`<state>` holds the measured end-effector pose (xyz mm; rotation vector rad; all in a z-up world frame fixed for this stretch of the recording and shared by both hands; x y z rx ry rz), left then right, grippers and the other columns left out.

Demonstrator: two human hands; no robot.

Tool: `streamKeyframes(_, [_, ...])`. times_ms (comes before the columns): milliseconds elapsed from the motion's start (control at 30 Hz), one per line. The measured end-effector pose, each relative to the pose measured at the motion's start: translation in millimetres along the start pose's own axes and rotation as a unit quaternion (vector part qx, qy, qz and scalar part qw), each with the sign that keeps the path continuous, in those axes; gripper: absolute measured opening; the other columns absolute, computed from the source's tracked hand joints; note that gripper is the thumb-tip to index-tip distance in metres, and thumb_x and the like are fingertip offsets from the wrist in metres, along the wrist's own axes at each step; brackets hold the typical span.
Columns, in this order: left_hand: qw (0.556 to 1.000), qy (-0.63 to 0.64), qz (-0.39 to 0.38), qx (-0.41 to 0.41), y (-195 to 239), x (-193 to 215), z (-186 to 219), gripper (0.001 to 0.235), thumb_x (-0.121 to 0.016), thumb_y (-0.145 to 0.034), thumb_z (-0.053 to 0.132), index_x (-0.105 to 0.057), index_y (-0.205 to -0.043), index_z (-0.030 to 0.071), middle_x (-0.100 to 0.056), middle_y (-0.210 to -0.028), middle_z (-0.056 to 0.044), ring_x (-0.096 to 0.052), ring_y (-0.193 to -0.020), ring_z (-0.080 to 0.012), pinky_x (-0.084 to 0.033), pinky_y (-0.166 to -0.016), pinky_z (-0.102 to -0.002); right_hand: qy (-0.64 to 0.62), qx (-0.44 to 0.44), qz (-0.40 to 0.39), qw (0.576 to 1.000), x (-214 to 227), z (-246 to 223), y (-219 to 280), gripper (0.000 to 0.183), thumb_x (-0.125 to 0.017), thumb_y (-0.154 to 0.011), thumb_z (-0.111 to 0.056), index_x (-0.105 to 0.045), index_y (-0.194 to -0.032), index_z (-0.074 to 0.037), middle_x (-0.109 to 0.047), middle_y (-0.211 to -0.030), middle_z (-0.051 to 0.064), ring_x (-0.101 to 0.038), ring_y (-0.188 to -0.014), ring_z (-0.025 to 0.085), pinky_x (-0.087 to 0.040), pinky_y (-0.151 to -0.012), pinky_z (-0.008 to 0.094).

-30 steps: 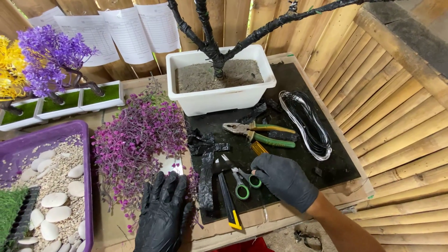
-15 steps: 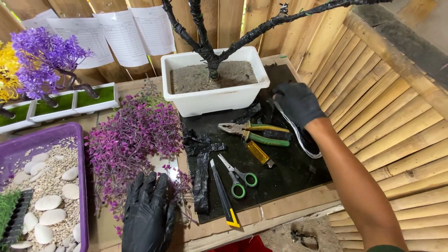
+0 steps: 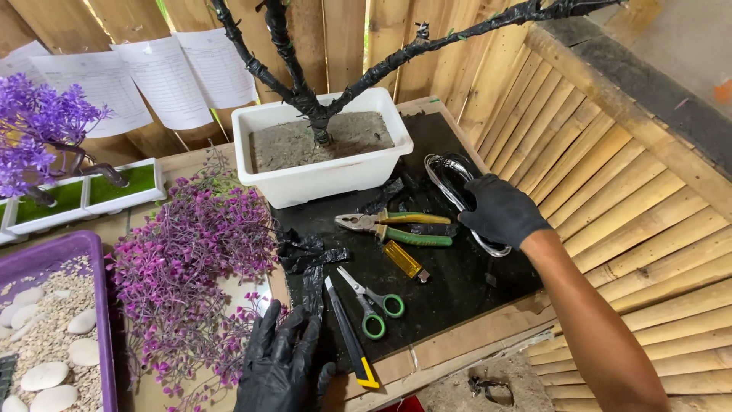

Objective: The person shapes the branches of a small tree in a white pot using black gloves. They wrap wire around the branches to secure their position and use a yellow utility knife to trim the wire. The person then sets down the tools and adjusts the pot on the work surface.

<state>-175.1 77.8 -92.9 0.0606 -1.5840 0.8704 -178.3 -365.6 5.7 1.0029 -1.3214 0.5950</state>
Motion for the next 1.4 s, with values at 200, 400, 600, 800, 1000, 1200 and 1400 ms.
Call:
streamKeyframes(200, [0.998, 0.045, 0.041, 0.005, 2.4, -10.3, 2.6, 0.078, -0.069, -0.084, 0.061, -0.049, -0.148, 0.019, -0.050, -0.153, -0.010, -0.036, -0.149, -0.0469, -0.035, -0.119, -0.060, -0.178, -0.074, -0.024, 0.981, 51.9, -15.9, 2.3, 0.048, -0.068, -0.088, -0.036, -0.062, -0.129, -0.013, -0.067, -0.118, 0.010, -0.065, -0.103, 0.026, -0.051, -0.081, 0.038])
streamKeyframes(400, [1.000, 0.010, 0.017, 0.006, 30.0, -51.6, -24.1, 0.081, -0.058, -0.085, 0.069, -0.042, -0.154, 0.030, -0.047, -0.155, 0.004, -0.029, -0.153, -0.0349, -0.021, -0.126, -0.058, -0.165, 0.011, 0.059, 0.984, 44.5, -19.2, -71.6, 0.046, -0.069, -0.082, -0.026, -0.067, -0.125, -0.009, -0.072, -0.113, 0.017, -0.070, -0.089, 0.031, -0.058, -0.073, 0.039])
streamKeyframes(600, [0.999, -0.029, -0.038, 0.013, 27.6, -61.3, -37.3, 0.089, -0.052, -0.083, 0.076, -0.034, -0.159, 0.032, -0.049, -0.148, 0.005, -0.027, -0.153, -0.0311, -0.014, -0.130, -0.056, -0.104, 0.082, 0.060, 0.989, 28.7, -28.7, -68.5, 0.066, -0.069, -0.089, -0.047, -0.056, -0.147, -0.019, -0.041, -0.157, 0.020, -0.034, -0.149, 0.037, -0.031, -0.121, 0.049])
streamKeyframes(800, [0.991, -0.084, 0.086, 0.050, 80.7, -196.4, -69.8, 0.068, -0.037, -0.088, 0.047, -0.027, -0.154, 0.054, -0.028, -0.161, 0.004, -0.013, -0.165, -0.0250, -0.007, -0.142, -0.046, -0.131, 0.310, 0.155, 0.929, 35.2, -71.1, 5.6, 0.037, -0.048, -0.102, -0.041, -0.069, -0.113, -0.012, -0.071, -0.104, 0.008, -0.068, -0.094, 0.025, -0.057, -0.083, 0.040])
streamKeyframes(1000, [0.962, 0.046, -0.011, 0.268, 60.0, -179.2, -67.2, 0.052, -0.072, -0.073, 0.064, -0.072, -0.120, 0.042, -0.061, -0.141, 0.023, -0.035, -0.152, -0.0075, -0.023, -0.129, -0.030, -0.099, 0.589, 0.044, 0.801, 5.3, -170.2, 64.4, 0.070, -0.055, -0.099, -0.050, -0.040, -0.157, -0.014, -0.044, -0.160, 0.017, -0.040, -0.150, 0.033, -0.030, -0.120, 0.047])
streamKeyframes(1200, [0.968, 0.009, 0.232, 0.099, -16.6, -63.0, -47.6, 0.062, -0.080, -0.069, 0.077, -0.069, -0.115, 0.036, -0.069, -0.110, 0.017, -0.067, -0.104, -0.0028, -0.056, -0.090, -0.020, -0.027, 0.642, 0.169, 0.747, -38.9, -199.3, 77.6, 0.004, -0.063, -0.095, -0.019, -0.066, -0.097, -0.019, -0.069, -0.094, 0.001, -0.060, -0.082, 0.025, -0.040, -0.072, 0.041])
streamKeyframes(1400, [0.959, 0.144, 0.098, 0.225, -36.1, 42.2, 11.6, 0.058, -0.067, -0.086, 0.043, -0.060, -0.143, 0.033, -0.066, -0.136, 0.000, -0.055, -0.134, -0.0262, -0.047, -0.106, -0.044, -0.202, 0.507, 0.234, 0.805, 8.3, -146.9, 69.6, 0.026, -0.068, -0.093, -0.006, -0.074, -0.107, -0.026, -0.073, -0.091, -0.005, -0.065, -0.081, 0.016, -0.049, -0.080, 0.035])
Point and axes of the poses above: each hand's wrist, its own y-axis away from the middle knuckle, its own x-axis out of the back of the hand, z = x × y, the point moved 2 cm from there along -y, towards the middle knuckle
